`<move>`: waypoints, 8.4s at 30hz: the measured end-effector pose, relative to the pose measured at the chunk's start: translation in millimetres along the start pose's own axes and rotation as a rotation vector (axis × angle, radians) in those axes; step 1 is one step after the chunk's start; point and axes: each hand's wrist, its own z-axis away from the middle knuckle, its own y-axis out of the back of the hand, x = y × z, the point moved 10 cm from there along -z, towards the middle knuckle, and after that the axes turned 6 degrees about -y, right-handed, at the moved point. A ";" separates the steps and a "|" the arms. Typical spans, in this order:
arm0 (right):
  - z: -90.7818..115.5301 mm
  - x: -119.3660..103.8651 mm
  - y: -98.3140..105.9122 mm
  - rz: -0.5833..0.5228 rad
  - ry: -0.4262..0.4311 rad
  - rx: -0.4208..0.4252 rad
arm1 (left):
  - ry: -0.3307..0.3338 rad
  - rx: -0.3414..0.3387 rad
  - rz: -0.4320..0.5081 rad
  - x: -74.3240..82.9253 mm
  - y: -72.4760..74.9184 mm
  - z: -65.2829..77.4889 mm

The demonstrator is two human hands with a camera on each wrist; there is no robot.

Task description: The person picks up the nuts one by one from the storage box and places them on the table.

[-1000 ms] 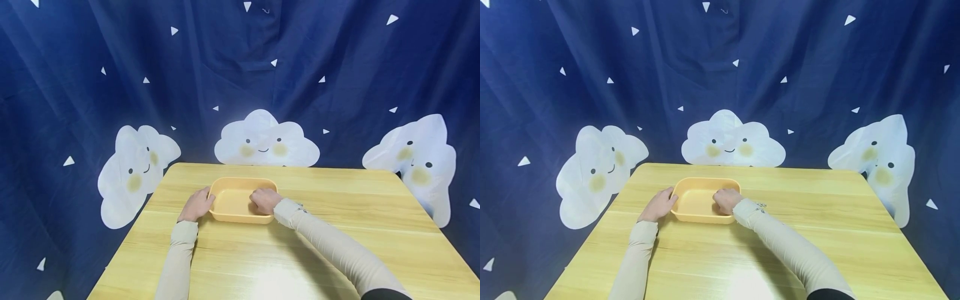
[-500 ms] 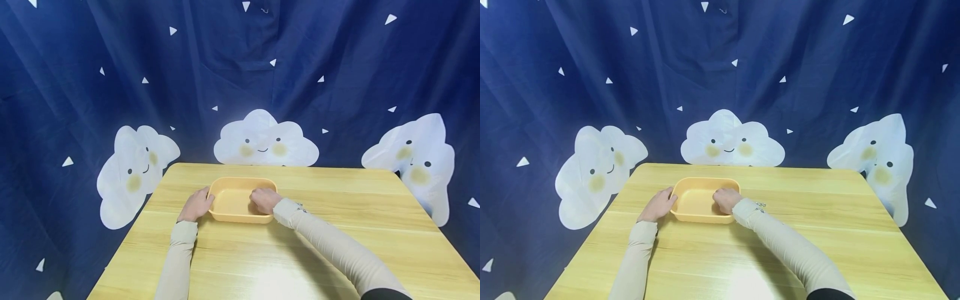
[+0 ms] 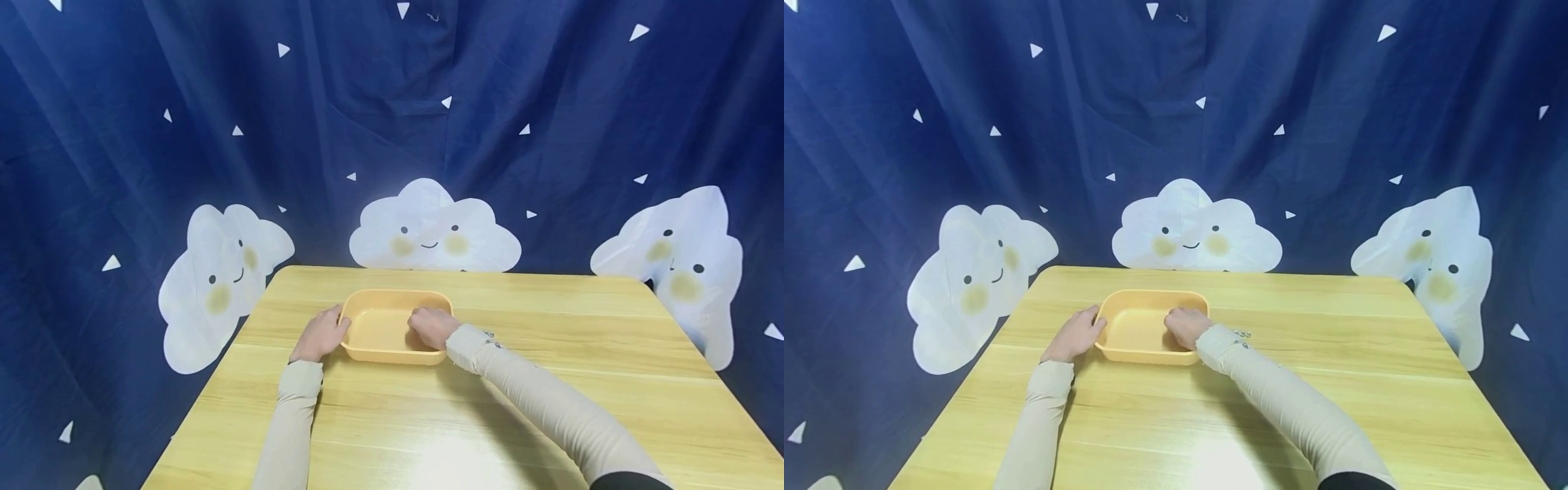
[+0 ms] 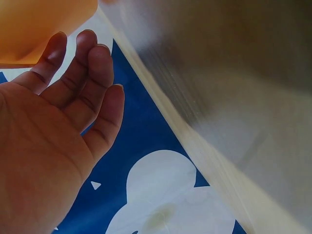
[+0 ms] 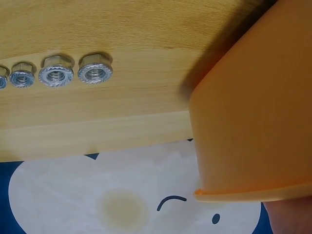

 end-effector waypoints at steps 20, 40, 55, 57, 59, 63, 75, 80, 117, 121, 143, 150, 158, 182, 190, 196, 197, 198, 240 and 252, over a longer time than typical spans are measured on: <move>0.8 1.0 0.4 0.067 -0.028 0.027 | 0.021 -0.022 0.006 -1.2 -1.5 -0.6; -0.8 0.4 0.9 0.065 -0.019 0.038 | -0.022 -0.002 -0.128 1.6 1.5 -1.8; -0.7 1.4 1.1 0.055 -0.009 0.046 | -0.018 -0.021 -0.186 4.8 1.6 -0.5; -1.0 1.2 1.9 0.050 -0.008 0.047 | -0.016 -0.022 -0.183 5.2 2.1 -0.4; -1.2 1.2 2.8 0.050 -0.007 0.049 | -0.017 -0.020 -0.187 5.0 2.1 -0.9; -0.6 1.3 4.5 0.059 -0.006 0.049 | -0.024 -0.010 -0.203 4.4 1.5 -2.2; 6.2 1.2 13.7 -0.014 0.039 0.032 | -0.029 0.006 -0.196 7.7 4.8 -1.4; 10.0 3.2 21.0 -0.053 0.076 0.046 | -0.027 -0.003 -0.189 7.9 3.3 -0.6; 40.1 27.2 64.5 -0.133 0.172 0.122 | -0.061 0.031 -0.174 6.6 5.8 -3.3; 43.9 33.1 65.6 -0.145 0.165 0.144 | -0.052 0.023 -0.162 4.5 5.0 -2.6; 71.7 90.1 48.7 -0.146 0.065 0.130 | -0.051 0.010 -0.146 4.5 6.3 -3.6; 85.2 115.3 33.5 -0.161 0.031 0.130 | -0.048 0.008 -0.142 4.5 4.2 -4.3; 96.8 129.1 21.6 -0.194 -0.009 0.100 | -0.065 0.015 -0.142 3.2 3.9 -6.2; 111.6 137.0 14.1 -0.199 -0.030 0.131 | -0.088 0.057 -0.086 2.4 6.7 -6.9; 114.9 144.2 11.1 -0.225 -0.063 0.134 | -0.080 0.045 -0.081 2.9 7.3 -6.7; 116.9 147.7 9.2 -0.235 -0.082 0.146 | -0.085 0.043 -0.084 3.6 6.9 -7.0; 117.2 147.8 9.0 -0.234 -0.080 0.148 | -0.085 0.043 -0.082 3.6 6.7 -7.1; 117.3 148.1 8.8 -0.236 -0.080 0.149 | -0.088 0.046 -0.082 4.3 7.1 -7.0; 110.9 146.5 4.8 -0.317 -0.120 0.117 | -0.082 0.031 -0.047 3.9 5.9 -6.3; 113.5 147.9 3.6 -0.319 -0.124 0.139 | -0.063 0.019 -0.046 3.8 5.5 -6.0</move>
